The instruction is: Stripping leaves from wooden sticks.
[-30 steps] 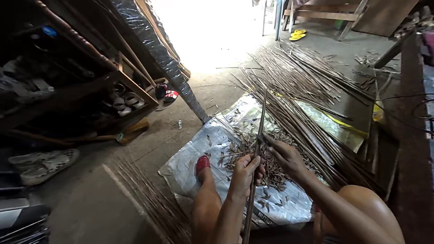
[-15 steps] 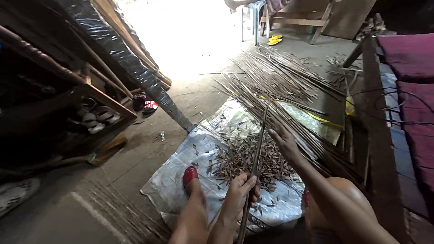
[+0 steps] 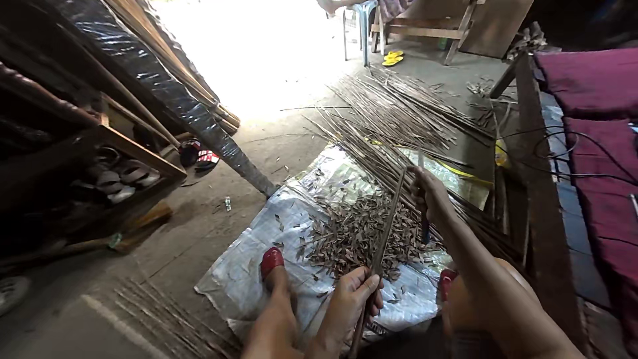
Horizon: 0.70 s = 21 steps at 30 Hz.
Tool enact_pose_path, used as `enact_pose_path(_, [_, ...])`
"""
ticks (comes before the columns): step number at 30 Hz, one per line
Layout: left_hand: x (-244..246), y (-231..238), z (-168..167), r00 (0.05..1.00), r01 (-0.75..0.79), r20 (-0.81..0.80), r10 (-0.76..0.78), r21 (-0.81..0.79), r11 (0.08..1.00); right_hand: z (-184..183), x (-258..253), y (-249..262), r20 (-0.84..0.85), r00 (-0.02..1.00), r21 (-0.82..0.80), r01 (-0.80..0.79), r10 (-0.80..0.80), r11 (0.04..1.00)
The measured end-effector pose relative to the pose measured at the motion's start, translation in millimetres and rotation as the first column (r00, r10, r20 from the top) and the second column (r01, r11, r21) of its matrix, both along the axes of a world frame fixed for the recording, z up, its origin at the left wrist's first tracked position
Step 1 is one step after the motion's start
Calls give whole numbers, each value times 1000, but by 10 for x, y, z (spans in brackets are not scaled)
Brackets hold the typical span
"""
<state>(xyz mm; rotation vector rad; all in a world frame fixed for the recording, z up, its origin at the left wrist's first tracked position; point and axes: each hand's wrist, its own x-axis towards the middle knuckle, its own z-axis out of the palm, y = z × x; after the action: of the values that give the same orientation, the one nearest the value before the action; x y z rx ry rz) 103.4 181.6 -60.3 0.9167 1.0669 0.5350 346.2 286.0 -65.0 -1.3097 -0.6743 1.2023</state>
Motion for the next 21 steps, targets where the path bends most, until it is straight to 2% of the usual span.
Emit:
enact_pose_path(2, [1, -16, -44, 995, 91, -41, -90, 16, 996, 66, -9, -11, -112, 994, 3, 10, -10, 1000])
enact_pose_path(4, [12, -24, -70, 983, 156, -97, -153, 20, 988, 103, -36, -19, -125, 990, 3, 59, -59, 998])
enact_pose_path(6, [41, -20, -71, 969, 165, -197, -149, 67, 984, 120, -80, -26, -136, 989, -17, 55, -57, 998])
enact_pose_path(10, [133, 13, -51, 918, 127, -396, 3, 300, 945, 126, -271, -96, -161, 977, -52, -151, 141, 987])
enact_pose_path(14, [182, 91, -72, 887, 64, -412, 207, 554, 830, 62, -477, -165, -223, 912, -70, -367, 344, 928])
enact_pose_path(17, [207, 228, -56, 859, 34, -429, 277, 590, 807, -18, -577, -173, -239, 883, -64, -428, 403, 901])
enact_pose_path(19, [217, 318, -90, 832, 37, -455, 317, 617, 786, -46, -588, -172, -161, 900, -57, -419, 406, 906])
enact_pose_path(21, [239, 387, -147, 778, 51, -477, 408, 696, 716, -68, -579, -192, 25, 905, -39, -424, 425, 905])
